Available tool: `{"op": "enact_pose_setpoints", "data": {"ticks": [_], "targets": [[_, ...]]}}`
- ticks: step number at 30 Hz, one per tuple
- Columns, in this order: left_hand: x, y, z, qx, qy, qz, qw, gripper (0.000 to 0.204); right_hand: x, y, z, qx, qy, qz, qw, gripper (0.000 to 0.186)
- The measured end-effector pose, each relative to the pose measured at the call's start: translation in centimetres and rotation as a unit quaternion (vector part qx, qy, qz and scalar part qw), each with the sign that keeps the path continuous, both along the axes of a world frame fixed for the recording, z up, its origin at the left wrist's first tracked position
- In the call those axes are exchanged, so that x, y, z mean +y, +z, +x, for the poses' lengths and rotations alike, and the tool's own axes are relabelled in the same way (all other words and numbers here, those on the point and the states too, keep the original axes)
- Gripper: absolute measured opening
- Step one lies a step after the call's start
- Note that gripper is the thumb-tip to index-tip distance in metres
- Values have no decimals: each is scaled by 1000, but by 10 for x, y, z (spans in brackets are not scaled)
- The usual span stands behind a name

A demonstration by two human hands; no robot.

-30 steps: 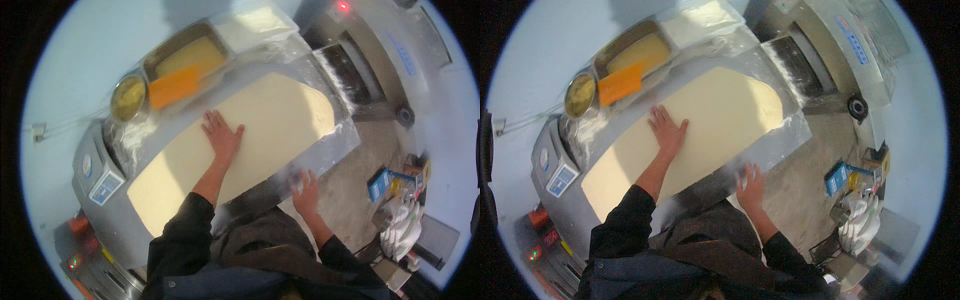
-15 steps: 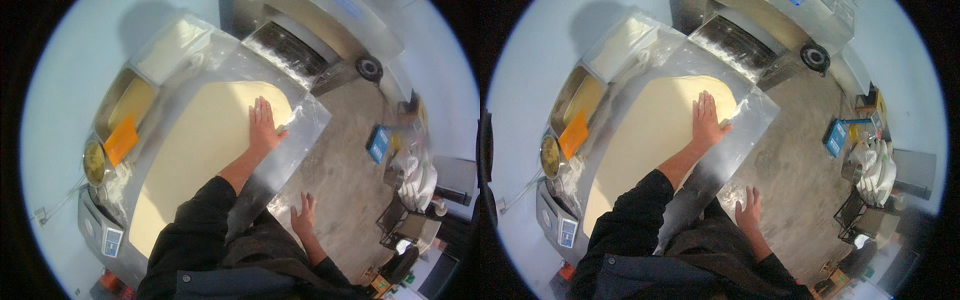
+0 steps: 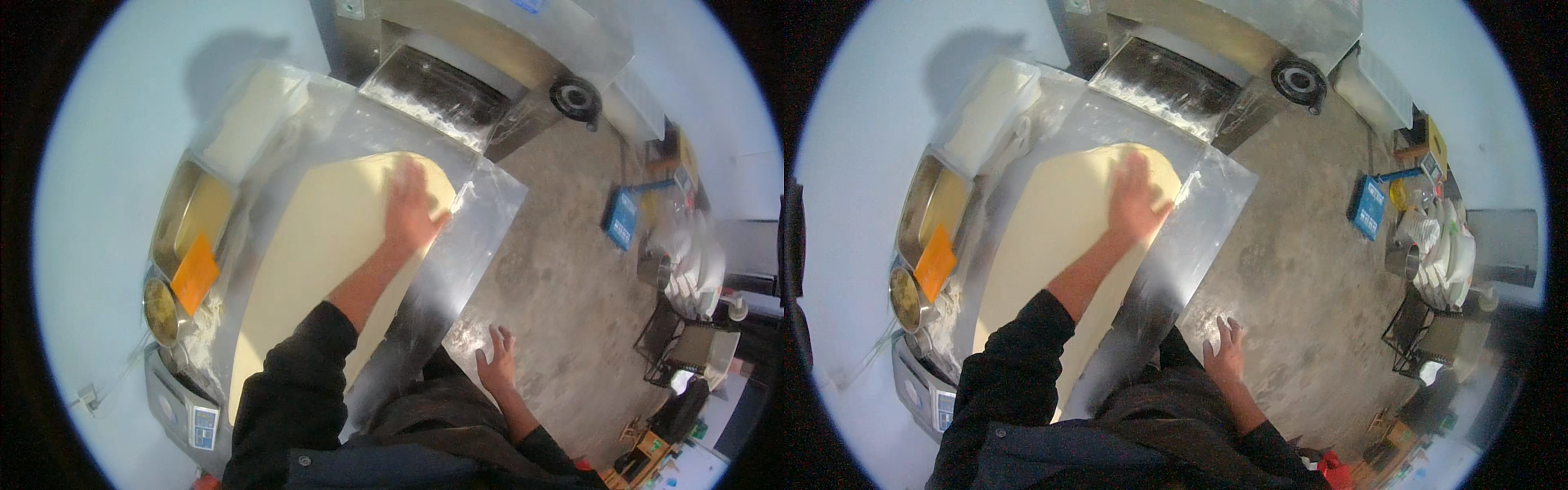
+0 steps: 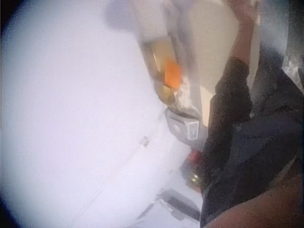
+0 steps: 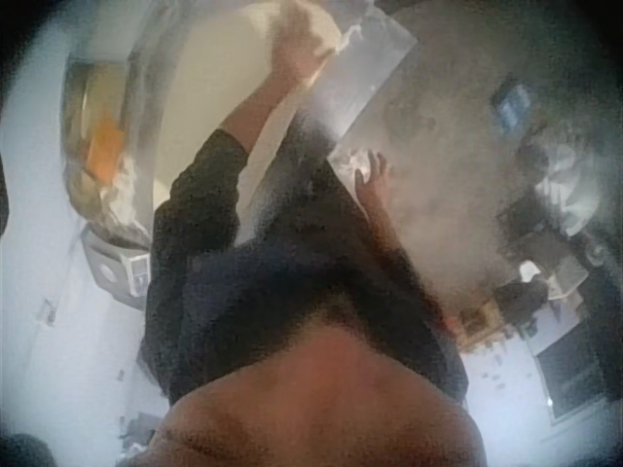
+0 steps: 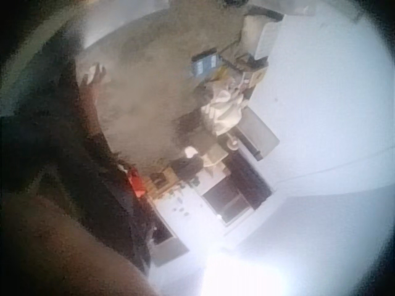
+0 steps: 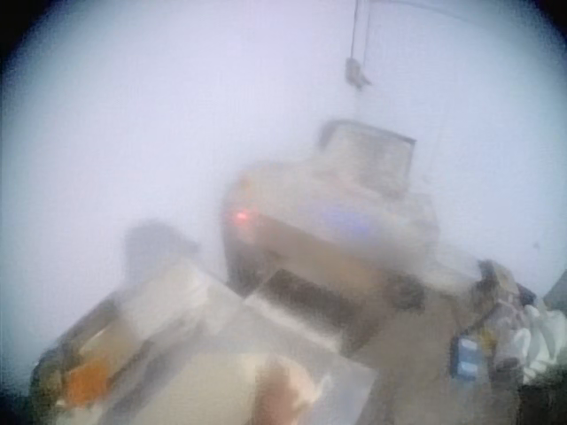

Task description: The person spreads a liquid on a large sheet of dough using an orange scraper, then retrieves a tray of baked buns from a commercial oven using an oven mitt and tongs. The buns are turned on the tray and the tray is returned to the oven.

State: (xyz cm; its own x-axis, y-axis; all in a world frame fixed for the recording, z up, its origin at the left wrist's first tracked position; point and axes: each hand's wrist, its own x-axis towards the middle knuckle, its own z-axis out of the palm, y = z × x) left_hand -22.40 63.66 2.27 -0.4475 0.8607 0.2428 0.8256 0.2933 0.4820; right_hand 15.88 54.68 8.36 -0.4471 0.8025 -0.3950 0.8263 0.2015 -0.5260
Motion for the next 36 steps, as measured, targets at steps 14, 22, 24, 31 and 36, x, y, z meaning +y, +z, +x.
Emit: {"op": "enact_pose_setpoints", "data": {"ticks": [14, 22, 24, 31, 36], "targets": [[61, -5, 6, 22, 15, -98, 995, 118, 3, -4, 15, -32, 1, -9, 999, 64], [35, 7, 1, 24, -133, -89, 987, 106, -7, -17, 35, 34, -71, -52, 996, 62], [30, 15, 0, 14, -171, -91, 981, 102, -11, -18, 37, 49, -83, -56, 994, 61], [22, 15, -25, -28, -294, -94, 951, 84, -22, -18, 49, 70, -73, -60, 993, 58], [19, 15, -43, 29, -252, -66, 965, 81, -23, -18, 54, 89, -76, -49, 992, 56]]}}
